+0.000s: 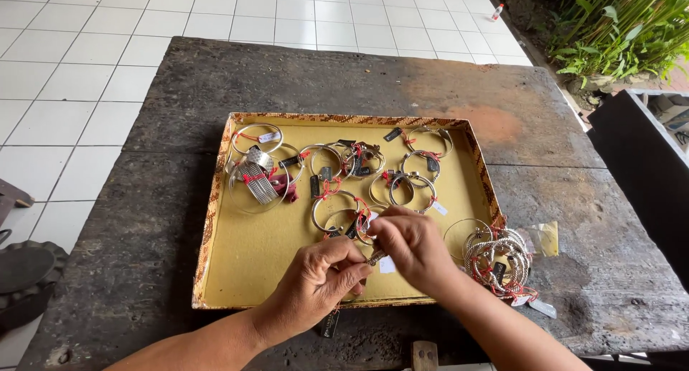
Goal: Inspecting and checking the components of handmade bracelets in a tray
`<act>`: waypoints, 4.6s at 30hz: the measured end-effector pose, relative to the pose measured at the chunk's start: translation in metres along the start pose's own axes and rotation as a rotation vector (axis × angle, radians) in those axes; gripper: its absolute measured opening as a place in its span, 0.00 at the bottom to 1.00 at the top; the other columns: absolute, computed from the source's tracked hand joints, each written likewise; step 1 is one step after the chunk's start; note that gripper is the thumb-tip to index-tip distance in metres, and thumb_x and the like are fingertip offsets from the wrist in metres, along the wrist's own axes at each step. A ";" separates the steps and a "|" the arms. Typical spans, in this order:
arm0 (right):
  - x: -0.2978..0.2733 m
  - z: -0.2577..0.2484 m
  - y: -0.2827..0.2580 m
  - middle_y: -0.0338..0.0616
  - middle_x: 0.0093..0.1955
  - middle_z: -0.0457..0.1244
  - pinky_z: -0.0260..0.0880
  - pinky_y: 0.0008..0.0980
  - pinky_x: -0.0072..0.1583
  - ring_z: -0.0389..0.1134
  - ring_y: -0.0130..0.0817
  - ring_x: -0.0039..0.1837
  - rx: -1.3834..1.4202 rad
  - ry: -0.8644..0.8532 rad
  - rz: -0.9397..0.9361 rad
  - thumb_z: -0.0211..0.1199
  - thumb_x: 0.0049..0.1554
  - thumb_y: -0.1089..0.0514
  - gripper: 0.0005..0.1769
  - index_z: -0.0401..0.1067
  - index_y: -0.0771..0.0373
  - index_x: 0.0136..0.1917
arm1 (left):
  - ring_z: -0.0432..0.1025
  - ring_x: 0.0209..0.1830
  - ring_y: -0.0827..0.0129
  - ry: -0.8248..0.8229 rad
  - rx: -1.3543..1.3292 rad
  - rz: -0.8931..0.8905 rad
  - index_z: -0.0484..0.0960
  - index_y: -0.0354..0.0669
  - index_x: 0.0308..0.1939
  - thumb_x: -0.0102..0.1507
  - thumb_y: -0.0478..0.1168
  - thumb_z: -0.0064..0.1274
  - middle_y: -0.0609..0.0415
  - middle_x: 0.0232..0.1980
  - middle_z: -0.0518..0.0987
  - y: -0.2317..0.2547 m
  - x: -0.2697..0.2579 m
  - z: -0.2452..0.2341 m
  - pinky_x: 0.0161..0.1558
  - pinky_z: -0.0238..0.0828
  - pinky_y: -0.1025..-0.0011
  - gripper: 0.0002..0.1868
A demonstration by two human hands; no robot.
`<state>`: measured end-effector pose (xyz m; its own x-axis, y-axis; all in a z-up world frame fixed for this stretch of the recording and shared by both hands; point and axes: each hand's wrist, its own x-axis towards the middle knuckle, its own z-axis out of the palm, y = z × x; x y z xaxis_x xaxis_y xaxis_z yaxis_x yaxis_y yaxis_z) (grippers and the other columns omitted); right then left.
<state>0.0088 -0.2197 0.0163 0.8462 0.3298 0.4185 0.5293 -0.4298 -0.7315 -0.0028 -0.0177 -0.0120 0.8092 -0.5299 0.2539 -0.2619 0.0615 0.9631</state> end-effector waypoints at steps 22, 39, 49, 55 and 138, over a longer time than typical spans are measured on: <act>0.003 -0.002 -0.009 0.38 0.38 0.70 0.64 0.37 0.57 0.63 0.36 0.56 -0.007 0.011 -0.015 0.41 0.68 0.39 0.33 0.81 0.60 0.43 | 0.79 0.25 0.71 0.001 0.027 0.056 0.74 0.43 0.33 0.68 0.38 0.52 0.54 0.29 0.77 -0.001 -0.001 0.002 0.29 0.76 0.77 0.09; -0.005 0.007 -0.033 0.44 0.49 0.70 0.65 0.44 0.61 0.66 0.49 0.59 -0.485 0.040 -0.428 0.45 0.68 0.51 0.22 0.73 0.64 0.43 | 0.74 0.29 0.75 -0.036 0.085 0.186 0.80 0.47 0.40 0.71 0.40 0.50 0.60 0.32 0.73 0.024 -0.003 0.001 0.35 0.74 0.76 0.06; -0.001 0.004 -0.036 0.44 0.46 0.70 0.65 0.42 0.61 0.65 0.47 0.58 -0.430 0.017 -0.359 0.47 0.67 0.52 0.20 0.75 0.66 0.45 | 0.71 0.31 0.74 -0.010 0.044 0.184 0.80 0.47 0.42 0.69 0.36 0.50 0.59 0.31 0.75 0.015 -0.002 0.001 0.32 0.72 0.74 0.04; 0.002 -0.005 -0.009 0.42 0.42 0.69 0.73 0.31 0.49 0.64 0.34 0.59 0.000 0.053 0.076 0.41 0.65 0.36 0.35 0.83 0.58 0.44 | 0.73 0.28 0.74 0.015 0.074 0.199 0.75 0.42 0.33 0.70 0.40 0.49 0.57 0.29 0.75 0.014 0.000 0.000 0.29 0.73 0.77 0.11; -0.011 -0.023 -0.021 0.38 0.47 0.64 0.68 0.31 0.56 0.65 0.29 0.51 0.466 -0.445 0.241 0.46 0.67 0.42 0.23 0.70 0.63 0.55 | 0.76 0.26 0.68 -0.248 -0.451 -0.259 0.75 0.41 0.41 0.69 0.45 0.50 0.49 0.39 0.83 0.011 0.006 -0.036 0.33 0.77 0.76 0.11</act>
<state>-0.0103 -0.2340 0.0390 0.7786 0.6269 0.0268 0.1629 -0.1608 -0.9734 0.0177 0.0099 0.0035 0.6554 -0.7547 0.0286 0.2229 0.2294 0.9475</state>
